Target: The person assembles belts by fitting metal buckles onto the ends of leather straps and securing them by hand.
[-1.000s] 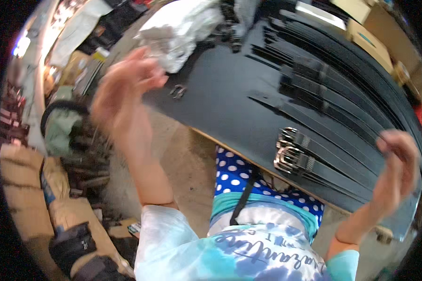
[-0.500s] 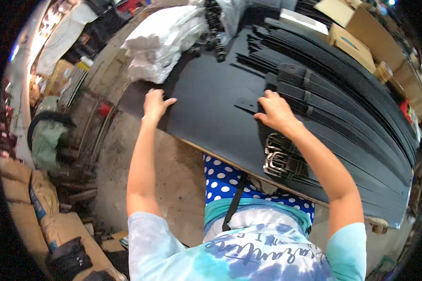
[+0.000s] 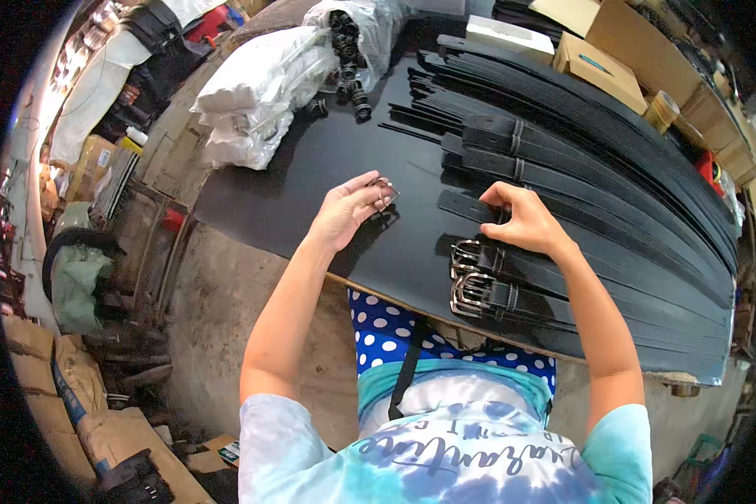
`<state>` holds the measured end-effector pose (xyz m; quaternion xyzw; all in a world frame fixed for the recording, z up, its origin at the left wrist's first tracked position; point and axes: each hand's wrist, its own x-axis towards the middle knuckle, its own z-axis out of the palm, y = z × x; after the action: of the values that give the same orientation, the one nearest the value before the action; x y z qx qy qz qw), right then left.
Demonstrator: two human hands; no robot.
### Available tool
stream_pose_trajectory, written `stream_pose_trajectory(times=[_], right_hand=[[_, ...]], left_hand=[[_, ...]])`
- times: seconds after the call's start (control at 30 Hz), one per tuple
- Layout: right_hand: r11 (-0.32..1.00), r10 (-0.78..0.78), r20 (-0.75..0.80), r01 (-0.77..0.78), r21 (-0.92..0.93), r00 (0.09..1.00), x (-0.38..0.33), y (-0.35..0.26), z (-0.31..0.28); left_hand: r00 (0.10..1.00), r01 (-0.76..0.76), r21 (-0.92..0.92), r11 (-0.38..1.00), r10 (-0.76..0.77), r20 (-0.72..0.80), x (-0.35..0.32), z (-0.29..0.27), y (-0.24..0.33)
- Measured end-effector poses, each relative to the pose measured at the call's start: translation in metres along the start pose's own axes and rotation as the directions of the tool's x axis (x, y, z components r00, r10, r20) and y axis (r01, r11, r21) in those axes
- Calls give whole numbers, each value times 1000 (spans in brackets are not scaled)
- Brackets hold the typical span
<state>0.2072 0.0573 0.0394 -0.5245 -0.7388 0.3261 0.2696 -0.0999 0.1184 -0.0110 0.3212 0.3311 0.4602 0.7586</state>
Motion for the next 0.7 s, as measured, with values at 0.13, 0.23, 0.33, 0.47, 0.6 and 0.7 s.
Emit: stream_pose_trajectory(times=[0.13,0.23,0.33,0.47,0.6,0.7], right_hand=[[994,-106,35,106,1,994,-10,6,1],[994,-93,-12,94,57,996,-21,-3,-2],[988,-129,-68,134,76,989,-30,-2,-2],[986,-84,0,83,147,996,-39,-17,-17],[940,-81,-56,95,327,995,-41,-5,-15],[940,-91,-147,134,314,985,-46,-23,-17]], left_hand=[[942,-270,743,612,327,73,5,-4,-17],[809,-327,945,15,520,272,-3,12,-17],[795,-288,957,-11,555,245,-6,14,-11],[815,-258,966,32,545,200,-8,12,4],[935,-164,855,491,353,-24,-6,35,11],[970,-98,597,796,210,-121,-13,63,12]])
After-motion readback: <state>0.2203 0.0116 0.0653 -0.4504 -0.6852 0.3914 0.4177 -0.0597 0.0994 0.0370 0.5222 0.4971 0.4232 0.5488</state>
